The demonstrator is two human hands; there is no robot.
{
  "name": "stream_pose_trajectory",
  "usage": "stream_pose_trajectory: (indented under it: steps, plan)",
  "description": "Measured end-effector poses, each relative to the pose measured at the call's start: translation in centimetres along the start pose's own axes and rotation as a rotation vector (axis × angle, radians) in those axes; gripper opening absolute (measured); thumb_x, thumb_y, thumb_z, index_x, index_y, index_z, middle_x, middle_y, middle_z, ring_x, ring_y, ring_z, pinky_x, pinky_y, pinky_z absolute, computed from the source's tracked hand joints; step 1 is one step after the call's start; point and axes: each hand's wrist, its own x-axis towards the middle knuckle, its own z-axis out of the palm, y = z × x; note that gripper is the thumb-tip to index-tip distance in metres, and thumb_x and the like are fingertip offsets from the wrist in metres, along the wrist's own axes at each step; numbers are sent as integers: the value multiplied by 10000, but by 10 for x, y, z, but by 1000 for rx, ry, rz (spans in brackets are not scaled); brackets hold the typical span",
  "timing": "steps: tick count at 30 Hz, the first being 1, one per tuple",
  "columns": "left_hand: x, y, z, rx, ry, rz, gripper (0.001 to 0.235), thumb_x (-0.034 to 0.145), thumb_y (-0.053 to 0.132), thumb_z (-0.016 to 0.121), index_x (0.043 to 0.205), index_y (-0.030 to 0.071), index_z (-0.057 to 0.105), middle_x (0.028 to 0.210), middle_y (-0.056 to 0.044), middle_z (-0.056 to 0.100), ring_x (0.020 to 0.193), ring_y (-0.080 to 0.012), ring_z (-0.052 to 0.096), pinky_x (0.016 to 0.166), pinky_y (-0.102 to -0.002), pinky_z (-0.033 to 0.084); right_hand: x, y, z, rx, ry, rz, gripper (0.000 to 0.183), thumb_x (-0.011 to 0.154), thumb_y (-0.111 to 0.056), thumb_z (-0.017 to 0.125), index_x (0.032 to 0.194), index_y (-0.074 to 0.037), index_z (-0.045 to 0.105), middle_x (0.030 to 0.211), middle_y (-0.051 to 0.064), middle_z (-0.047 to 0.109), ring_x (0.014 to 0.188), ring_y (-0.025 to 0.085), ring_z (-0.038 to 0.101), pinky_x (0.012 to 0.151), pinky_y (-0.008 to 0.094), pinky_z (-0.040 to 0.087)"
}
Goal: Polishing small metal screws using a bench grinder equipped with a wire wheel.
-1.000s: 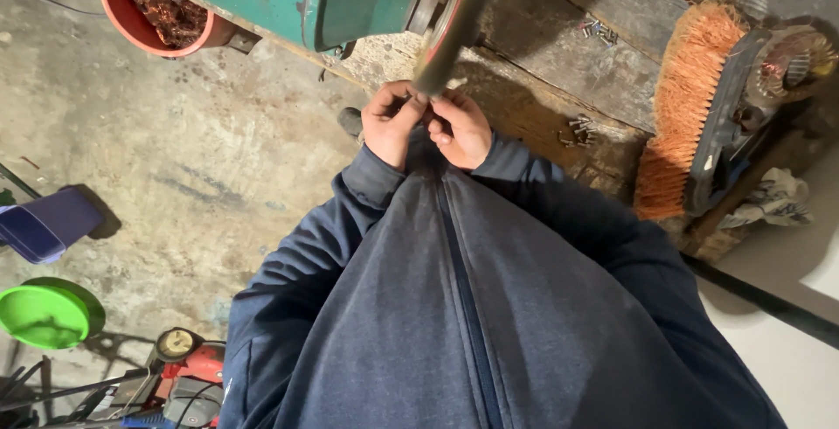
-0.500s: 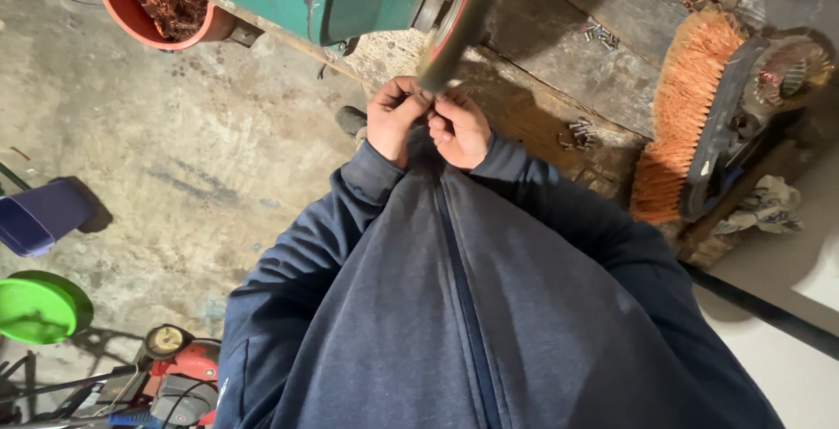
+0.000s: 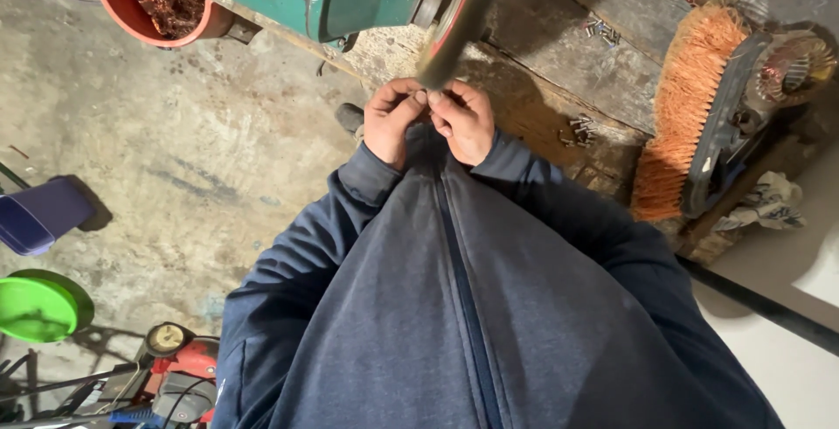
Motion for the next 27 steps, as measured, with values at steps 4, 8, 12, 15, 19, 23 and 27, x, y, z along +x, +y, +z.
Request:
stream_pose_trajectory:
  steps: [4,8,12,15,19,23,27]
  plan:
    - [-2,-10,0,43,-31,63,182,1000,29,660,1167,-40,681,995,-108,732,866,-186,697,814,-350,582,-3,3,-12,-68,-25,-26,110,1023,-130,643,1035,-25,672,716,-12,544,581,62,448,519,232,333]
    - [1,-9,-1,102,-33,80,239,996,72,652,1204,-38,693,1013,-101,746,878,-177,702,804,-336,589,6,16,-29,-155,-23,-100,175,1071,-131,669,934,-34,620,744,-5,537,614,76,454,532,245,329]
    - [4,-14,-3,157,20,137,237,965,62,711,1177,-42,710,1024,-96,758,907,-158,707,828,-321,590,6,-1,-17,-222,21,-93,104,1042,-121,655,1004,-25,657,741,-6,553,587,69,461,518,229,333]
    - [-7,-2,-1,197,-76,158,211,1000,83,707,1178,-28,734,1016,-98,761,909,-151,697,815,-324,591,2,-6,-23,-278,-38,-44,106,1045,-126,650,991,-35,653,728,-11,554,575,63,459,511,219,334]
    - [-15,15,-4,395,-124,247,227,1000,130,697,1196,22,731,1045,-63,769,953,-122,702,860,-300,593,0,-6,-46,-409,-90,8,149,1058,-132,660,956,-26,642,740,-7,578,584,63,476,520,215,355]
    - [-5,15,-19,511,-290,228,198,986,151,718,1143,32,733,1015,-55,774,946,-119,701,862,-300,591,-14,-29,-19,-852,-103,-318,142,1021,-94,746,1057,16,663,879,55,643,731,130,574,663,270,475]
    - [6,8,-30,476,-509,18,160,1047,161,720,1091,9,747,905,-74,708,839,-151,645,791,-327,560,-31,-60,22,-1237,-226,-743,180,975,-44,769,1140,7,717,1044,161,702,913,281,702,824,364,574]
